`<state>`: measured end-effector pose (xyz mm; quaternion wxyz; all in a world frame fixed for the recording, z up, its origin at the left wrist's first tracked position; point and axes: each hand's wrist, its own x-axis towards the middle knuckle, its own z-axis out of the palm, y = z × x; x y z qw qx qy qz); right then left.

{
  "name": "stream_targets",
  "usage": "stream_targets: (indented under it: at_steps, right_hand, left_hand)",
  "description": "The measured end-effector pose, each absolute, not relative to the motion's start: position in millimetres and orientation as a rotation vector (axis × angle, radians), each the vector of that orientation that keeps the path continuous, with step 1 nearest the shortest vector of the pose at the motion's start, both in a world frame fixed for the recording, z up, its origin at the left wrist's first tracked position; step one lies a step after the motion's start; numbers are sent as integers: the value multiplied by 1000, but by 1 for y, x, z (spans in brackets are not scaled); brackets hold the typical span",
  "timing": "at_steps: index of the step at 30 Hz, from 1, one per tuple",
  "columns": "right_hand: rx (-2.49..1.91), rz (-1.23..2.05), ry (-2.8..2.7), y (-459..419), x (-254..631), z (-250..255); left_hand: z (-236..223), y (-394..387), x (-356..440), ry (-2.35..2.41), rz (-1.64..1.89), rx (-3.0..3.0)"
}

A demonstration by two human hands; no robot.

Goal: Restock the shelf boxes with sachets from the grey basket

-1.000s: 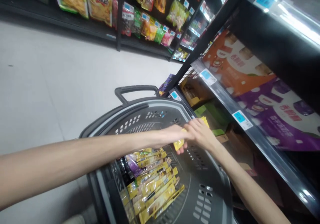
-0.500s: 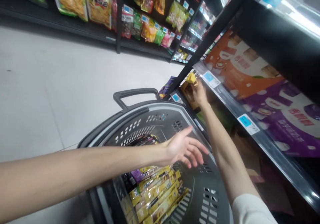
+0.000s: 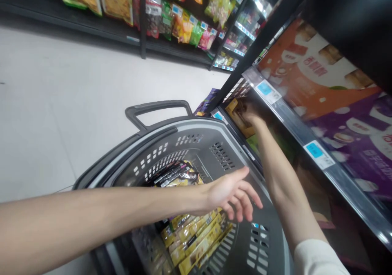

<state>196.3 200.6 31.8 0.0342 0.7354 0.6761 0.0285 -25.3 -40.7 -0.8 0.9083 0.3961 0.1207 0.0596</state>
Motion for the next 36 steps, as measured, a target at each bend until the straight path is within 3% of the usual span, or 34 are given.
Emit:
stream_targets:
  at_steps: [13,36]
  right_hand:
    - [2182,-35,1971,193,199,44]
    - [2129,243,1853,175,206,34]
  left_hand:
    - [-6,-36,-22,242,129,876]
    - [-5,-36,-24,229,112,972]
